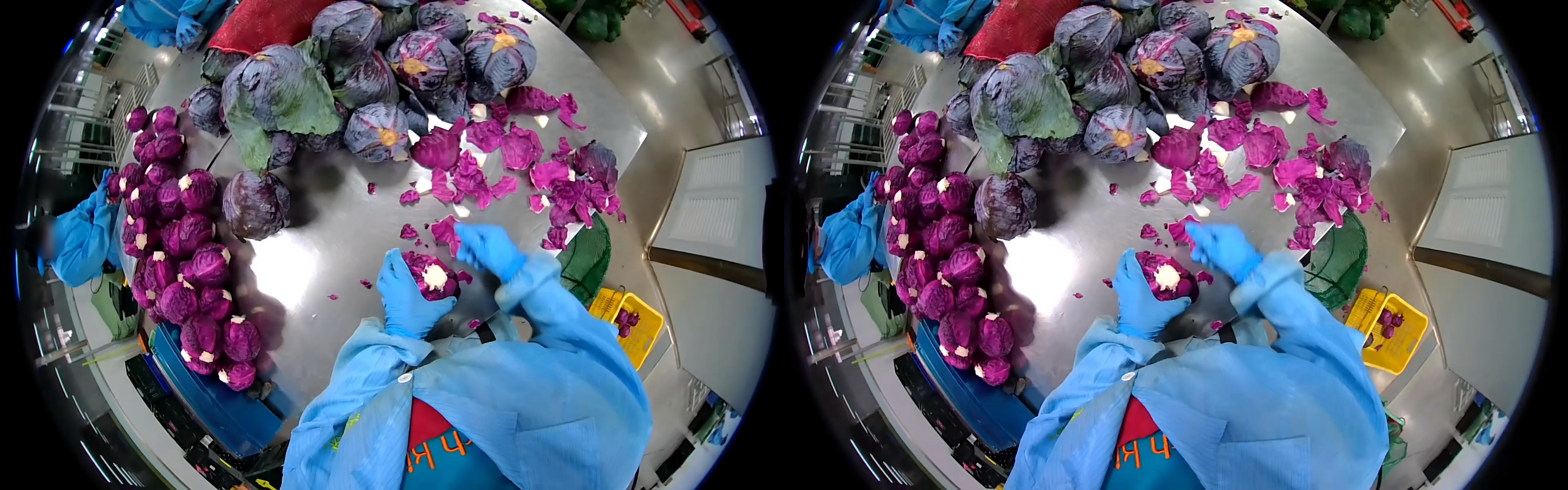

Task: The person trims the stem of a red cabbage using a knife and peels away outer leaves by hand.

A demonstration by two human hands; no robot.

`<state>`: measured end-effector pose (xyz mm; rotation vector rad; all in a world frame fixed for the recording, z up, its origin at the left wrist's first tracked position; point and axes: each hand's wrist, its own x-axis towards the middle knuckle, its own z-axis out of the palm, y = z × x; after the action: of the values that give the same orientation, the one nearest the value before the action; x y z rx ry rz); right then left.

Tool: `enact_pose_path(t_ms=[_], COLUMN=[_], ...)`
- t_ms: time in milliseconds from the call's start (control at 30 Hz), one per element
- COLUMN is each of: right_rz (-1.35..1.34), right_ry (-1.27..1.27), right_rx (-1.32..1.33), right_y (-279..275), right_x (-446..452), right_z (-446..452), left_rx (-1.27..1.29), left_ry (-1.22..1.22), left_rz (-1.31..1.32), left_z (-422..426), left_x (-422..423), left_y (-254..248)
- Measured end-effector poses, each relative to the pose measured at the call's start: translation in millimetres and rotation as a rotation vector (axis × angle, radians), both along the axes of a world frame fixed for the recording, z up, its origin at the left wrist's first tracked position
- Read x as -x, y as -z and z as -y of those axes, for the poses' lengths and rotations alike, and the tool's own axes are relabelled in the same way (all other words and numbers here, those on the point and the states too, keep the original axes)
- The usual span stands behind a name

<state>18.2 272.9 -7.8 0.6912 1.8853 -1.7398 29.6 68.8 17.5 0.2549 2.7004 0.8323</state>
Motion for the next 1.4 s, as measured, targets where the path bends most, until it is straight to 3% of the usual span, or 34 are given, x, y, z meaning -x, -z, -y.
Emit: enact_pose_path(t_ms=[33, 100, 200, 367, 600, 1000, 1400], right_rz=[-0.110, -0.289, -0.380, -0.524, -0.606, -0.361, -0.156], right_ry=[-0.021, -0.308, -0.406, -0.446, -0.541, -0.686, -0.702], right_rx=[-0.023, -0.239, -0.454, -0.463, -0.563, -0.265, -0.491], right_y=[-1.8, -13.6, -12.9, 12.2, 4.8, 12.1, -9.5], right_x=[-18.5, -41.0, -63.2, -65.6, -47.4, -21.1, -7.9], right_z=[8.3, 10.3, 21.0, 21.2, 13.0, -5.1, 14.8], left_rx=[-0.021, -0.054, -0.080, -0.087, -0.072, 0.033, -0.028], left_ry=[-0.007, -0.012, 0.007, 0.032, -0.001, -0.059, -0.095], left_rz=[0.002, -0.005, -0.031, -0.042, -0.032, 0.007, -0.073], left_z=[0.7, 2.9, 7.1, 9.1, 7.3, -8.9, -9.2], left_x=[-0.3, -2.8, -3.0, -1.8, -2.3, 0.3, 8.9], left_y=[-1.4, -0.6, 5.7, 10.1, 12.0, 1.3, 11.2])
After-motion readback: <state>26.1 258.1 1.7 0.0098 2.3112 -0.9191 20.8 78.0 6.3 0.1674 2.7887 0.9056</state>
